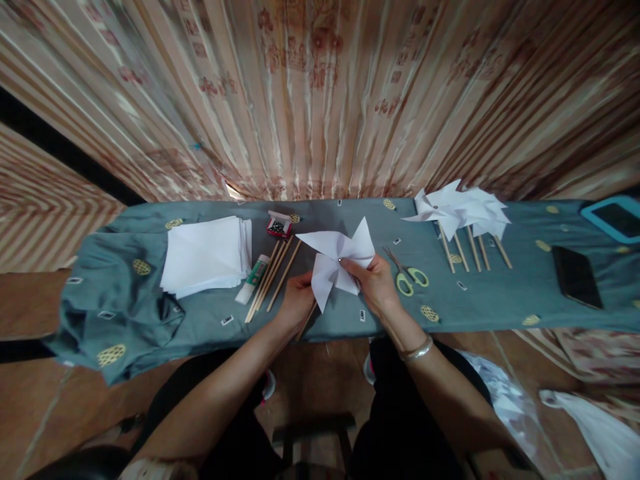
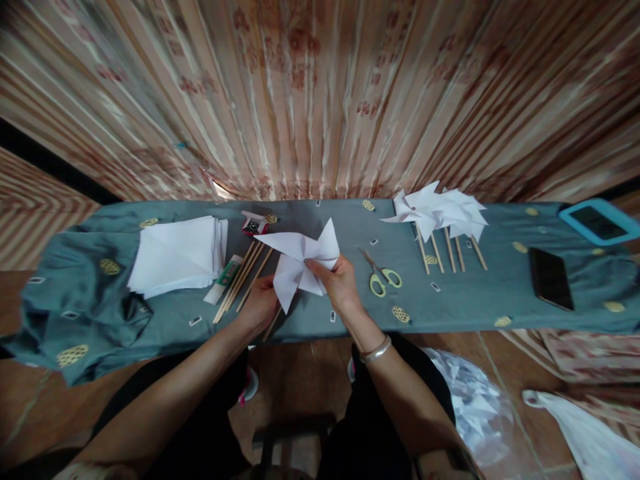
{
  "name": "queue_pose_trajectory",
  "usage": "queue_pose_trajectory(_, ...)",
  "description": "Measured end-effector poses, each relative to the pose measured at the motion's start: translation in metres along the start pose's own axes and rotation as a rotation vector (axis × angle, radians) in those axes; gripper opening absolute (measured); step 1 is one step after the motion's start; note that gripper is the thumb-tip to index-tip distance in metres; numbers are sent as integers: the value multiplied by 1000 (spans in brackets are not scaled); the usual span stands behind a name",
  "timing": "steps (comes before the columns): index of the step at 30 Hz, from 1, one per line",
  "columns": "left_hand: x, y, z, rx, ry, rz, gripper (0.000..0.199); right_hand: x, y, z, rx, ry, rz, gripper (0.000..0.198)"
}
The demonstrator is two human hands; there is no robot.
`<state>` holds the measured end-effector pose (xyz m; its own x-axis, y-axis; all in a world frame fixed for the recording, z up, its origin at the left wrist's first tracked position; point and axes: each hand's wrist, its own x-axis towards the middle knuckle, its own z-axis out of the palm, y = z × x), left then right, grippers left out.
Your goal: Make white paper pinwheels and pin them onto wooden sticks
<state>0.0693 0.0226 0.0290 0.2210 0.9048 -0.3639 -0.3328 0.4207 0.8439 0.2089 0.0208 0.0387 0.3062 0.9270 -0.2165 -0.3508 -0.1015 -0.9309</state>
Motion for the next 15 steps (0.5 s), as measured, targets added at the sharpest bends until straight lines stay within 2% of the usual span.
queue_pose_trajectory(15,2,1,-3,-170,-59,-72,39,1,2,-1,24,-10,26,32)
